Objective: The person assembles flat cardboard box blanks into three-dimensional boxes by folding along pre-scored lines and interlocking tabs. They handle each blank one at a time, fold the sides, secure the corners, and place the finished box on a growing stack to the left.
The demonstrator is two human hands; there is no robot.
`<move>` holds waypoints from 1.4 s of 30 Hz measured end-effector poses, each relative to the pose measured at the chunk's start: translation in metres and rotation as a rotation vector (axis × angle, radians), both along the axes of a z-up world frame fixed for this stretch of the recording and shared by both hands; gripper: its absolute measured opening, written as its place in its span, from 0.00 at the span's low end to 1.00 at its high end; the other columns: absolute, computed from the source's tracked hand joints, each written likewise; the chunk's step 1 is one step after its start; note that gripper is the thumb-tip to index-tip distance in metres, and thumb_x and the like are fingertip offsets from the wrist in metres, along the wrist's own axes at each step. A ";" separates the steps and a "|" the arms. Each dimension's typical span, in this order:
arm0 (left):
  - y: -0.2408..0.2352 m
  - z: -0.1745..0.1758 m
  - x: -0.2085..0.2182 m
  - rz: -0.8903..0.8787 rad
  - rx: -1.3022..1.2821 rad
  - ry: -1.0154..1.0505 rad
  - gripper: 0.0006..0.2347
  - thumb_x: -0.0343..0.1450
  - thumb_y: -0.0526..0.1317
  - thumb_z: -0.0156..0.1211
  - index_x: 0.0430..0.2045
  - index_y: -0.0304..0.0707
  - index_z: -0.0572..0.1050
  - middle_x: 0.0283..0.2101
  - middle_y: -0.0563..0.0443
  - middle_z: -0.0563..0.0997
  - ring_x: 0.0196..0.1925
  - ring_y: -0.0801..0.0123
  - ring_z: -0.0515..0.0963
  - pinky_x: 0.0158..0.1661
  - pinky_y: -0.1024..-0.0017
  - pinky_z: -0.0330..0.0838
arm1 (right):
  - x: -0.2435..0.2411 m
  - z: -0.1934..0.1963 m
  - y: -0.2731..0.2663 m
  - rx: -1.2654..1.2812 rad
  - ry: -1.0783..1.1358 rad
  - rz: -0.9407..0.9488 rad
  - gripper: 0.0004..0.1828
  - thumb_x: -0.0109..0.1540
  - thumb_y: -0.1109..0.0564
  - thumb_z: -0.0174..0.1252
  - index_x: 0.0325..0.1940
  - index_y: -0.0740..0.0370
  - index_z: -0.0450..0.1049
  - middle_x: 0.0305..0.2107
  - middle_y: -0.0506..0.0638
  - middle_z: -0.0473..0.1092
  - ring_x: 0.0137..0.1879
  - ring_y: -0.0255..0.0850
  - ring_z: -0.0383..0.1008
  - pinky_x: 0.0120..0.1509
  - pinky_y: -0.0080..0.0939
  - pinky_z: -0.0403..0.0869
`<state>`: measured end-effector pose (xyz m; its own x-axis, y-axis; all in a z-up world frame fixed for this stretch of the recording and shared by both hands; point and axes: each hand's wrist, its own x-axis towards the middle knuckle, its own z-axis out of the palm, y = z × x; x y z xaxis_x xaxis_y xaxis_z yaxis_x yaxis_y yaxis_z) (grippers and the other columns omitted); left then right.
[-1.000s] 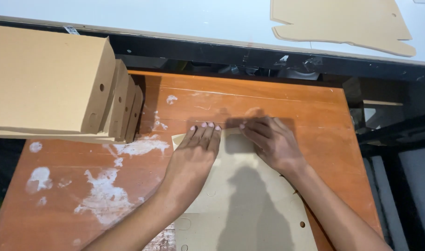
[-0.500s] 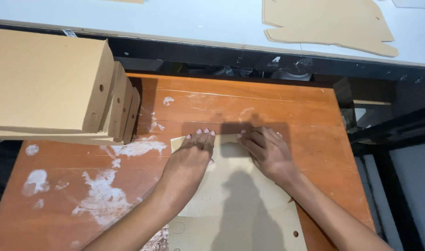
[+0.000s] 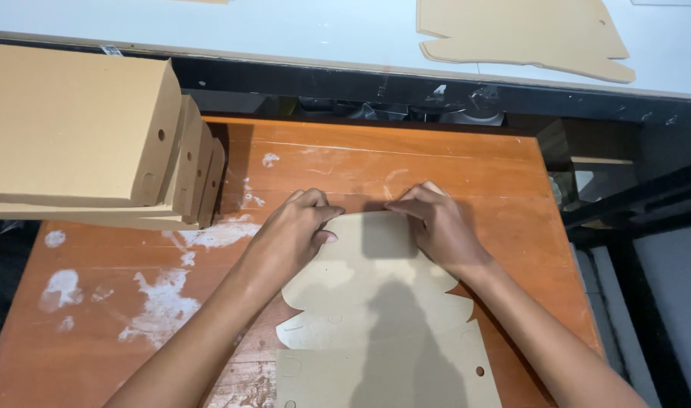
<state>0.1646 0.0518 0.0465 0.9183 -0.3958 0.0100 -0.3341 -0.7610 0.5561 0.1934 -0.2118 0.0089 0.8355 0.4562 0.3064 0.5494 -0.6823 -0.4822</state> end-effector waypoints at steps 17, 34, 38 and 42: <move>-0.019 -0.013 -0.027 -0.067 0.273 -0.249 0.12 0.68 0.24 0.57 0.44 0.29 0.81 0.40 0.41 0.81 0.50 0.50 0.79 0.41 0.61 0.81 | -0.027 -0.032 -0.021 -0.178 -0.314 0.183 0.20 0.71 0.57 0.42 0.47 0.61 0.82 0.38 0.55 0.71 0.51 0.53 0.73 0.50 0.44 0.74; 0.021 0.026 0.003 -0.020 -0.136 0.377 0.08 0.69 0.33 0.61 0.39 0.35 0.83 0.38 0.35 0.87 0.47 0.33 0.83 0.50 0.46 0.76 | 0.021 0.042 -0.009 0.034 0.555 0.078 0.12 0.56 0.65 0.66 0.43 0.60 0.84 0.36 0.56 0.82 0.43 0.52 0.80 0.48 0.50 0.74; 0.017 0.022 0.005 -0.088 -0.073 0.310 0.12 0.68 0.29 0.60 0.45 0.32 0.81 0.43 0.35 0.85 0.49 0.35 0.82 0.51 0.47 0.76 | 0.016 0.028 -0.015 -0.021 0.440 0.091 0.14 0.56 0.69 0.61 0.42 0.59 0.84 0.32 0.53 0.79 0.44 0.53 0.77 0.50 0.49 0.70; 0.016 0.013 -0.004 -0.133 0.028 0.160 0.12 0.67 0.28 0.60 0.43 0.33 0.79 0.40 0.36 0.83 0.46 0.36 0.81 0.46 0.45 0.77 | 0.002 0.023 -0.013 -0.128 0.121 0.134 0.10 0.59 0.66 0.58 0.36 0.58 0.84 0.26 0.50 0.75 0.42 0.49 0.75 0.50 0.45 0.68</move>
<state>0.1609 0.0681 0.0594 0.8468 -0.5120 -0.1439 -0.3422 -0.7317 0.5894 0.1955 -0.2244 0.0322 0.7922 0.5941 0.1396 0.5823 -0.6674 -0.4643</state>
